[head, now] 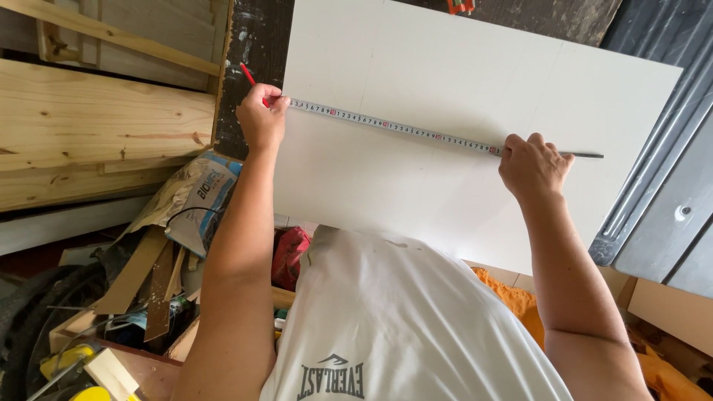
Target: Measuring and marking a white board using a combination square, tape measure, and pencil in a workshop.
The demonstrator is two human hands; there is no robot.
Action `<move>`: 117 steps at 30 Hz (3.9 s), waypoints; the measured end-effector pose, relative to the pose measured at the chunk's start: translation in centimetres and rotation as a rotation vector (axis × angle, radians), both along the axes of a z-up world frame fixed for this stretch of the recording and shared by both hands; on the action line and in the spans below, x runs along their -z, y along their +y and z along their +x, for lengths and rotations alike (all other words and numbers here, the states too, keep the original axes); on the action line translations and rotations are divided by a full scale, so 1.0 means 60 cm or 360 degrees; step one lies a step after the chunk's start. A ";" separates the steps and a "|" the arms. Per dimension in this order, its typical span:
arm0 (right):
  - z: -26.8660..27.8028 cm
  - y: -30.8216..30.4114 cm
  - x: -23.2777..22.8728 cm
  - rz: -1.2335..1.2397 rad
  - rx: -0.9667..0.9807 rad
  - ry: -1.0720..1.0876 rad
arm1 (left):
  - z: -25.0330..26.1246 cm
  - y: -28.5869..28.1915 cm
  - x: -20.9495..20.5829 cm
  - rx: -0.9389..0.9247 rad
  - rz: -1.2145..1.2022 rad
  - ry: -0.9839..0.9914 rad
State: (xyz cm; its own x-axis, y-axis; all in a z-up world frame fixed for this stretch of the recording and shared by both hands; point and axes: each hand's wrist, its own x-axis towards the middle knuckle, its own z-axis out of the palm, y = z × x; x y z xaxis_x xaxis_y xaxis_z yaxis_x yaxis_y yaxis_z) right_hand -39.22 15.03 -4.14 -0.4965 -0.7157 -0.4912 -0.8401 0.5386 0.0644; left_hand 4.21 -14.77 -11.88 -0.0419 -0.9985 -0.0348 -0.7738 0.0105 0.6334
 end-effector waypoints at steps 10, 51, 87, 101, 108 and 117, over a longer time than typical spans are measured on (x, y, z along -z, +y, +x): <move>-0.012 -0.044 -0.037 0.0092 -0.0050 -0.0081 | -0.017 -0.032 -0.021 0.0004 0.0118 0.0201; 0.000 0.012 0.005 -0.0071 -0.0139 0.0093 | 0.019 0.008 0.010 -0.0032 0.0102 -0.0023; 0.011 -0.009 -0.010 0.0053 0.0000 -0.0022 | -0.002 0.017 -0.035 0.0012 0.0055 0.0266; 0.009 -0.005 -0.002 0.0016 -0.0009 -0.0009 | 0.001 0.018 -0.026 -0.0011 0.0081 0.0303; 0.000 0.000 -0.006 -0.0128 -0.0110 0.0061 | 0.016 0.004 0.038 -0.0147 0.0089 0.0175; -0.054 -0.059 0.003 -0.0174 -0.0083 0.0061 | -0.031 -0.065 0.007 -0.0069 -0.0057 0.0265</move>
